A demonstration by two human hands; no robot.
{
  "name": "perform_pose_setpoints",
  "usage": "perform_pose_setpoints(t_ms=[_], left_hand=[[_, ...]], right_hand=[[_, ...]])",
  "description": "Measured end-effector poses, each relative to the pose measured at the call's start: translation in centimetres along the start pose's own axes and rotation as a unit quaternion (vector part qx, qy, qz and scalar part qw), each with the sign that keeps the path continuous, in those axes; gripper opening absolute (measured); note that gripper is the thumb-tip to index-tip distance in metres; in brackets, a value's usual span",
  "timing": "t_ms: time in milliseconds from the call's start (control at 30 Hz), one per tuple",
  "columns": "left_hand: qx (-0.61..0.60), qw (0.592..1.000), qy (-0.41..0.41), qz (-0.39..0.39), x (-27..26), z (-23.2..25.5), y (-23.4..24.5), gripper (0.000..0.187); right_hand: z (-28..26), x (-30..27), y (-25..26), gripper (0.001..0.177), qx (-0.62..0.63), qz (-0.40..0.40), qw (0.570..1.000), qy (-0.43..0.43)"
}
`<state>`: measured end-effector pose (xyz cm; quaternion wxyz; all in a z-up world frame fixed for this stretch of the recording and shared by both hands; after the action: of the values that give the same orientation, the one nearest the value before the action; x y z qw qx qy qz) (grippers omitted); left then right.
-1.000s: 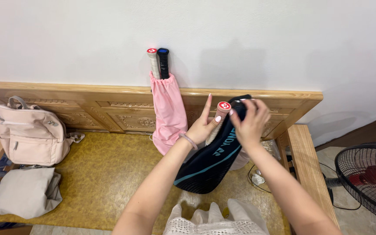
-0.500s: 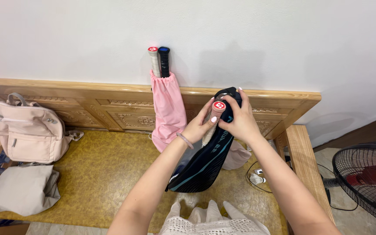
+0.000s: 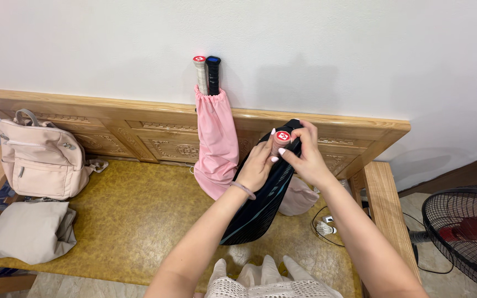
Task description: The person places badminton rackets and shuttlecocks into a carrying bag.
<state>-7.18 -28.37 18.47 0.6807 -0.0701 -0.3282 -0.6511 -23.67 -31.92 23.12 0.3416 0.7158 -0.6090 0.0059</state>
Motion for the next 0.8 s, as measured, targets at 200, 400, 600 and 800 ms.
perform_pose_setpoints(t_ms=[200,400,600,800], left_hand=[[-0.006,0.997,-0.002,0.083,-1.4,-0.2,0.3,0.051],[-0.111,0.983,0.124,0.072,-0.6,-1.6,0.6,0.035],[0.001,0.986,0.165,-0.005,1.3,-2.6,0.6,0.029],[0.152,0.983,0.076,-0.075,4.2,-1.9,0.8,0.025]], right_hand=[[-3.2,-1.0,-0.2,0.058,0.009,0.045,0.998,0.054],[-2.6,-0.5,0.4,0.094,0.164,0.035,0.986,-0.012],[-2.0,0.2,0.0,0.1,0.117,-0.008,0.992,-0.035],[-2.3,0.2,-1.1,0.097,0.06,0.012,0.998,0.013]])
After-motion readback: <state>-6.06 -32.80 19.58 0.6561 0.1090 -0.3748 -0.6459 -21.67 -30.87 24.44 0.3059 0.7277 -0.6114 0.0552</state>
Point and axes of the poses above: each hand's wrist, its own x-axis towards the middle knuckle, its own y-axis out of the back of the hand, z = x × y, the point moved 5 cm from there along x, towards the middle knuckle, and after that the axes turned 6 degrees about z, right-handed, at the moved point
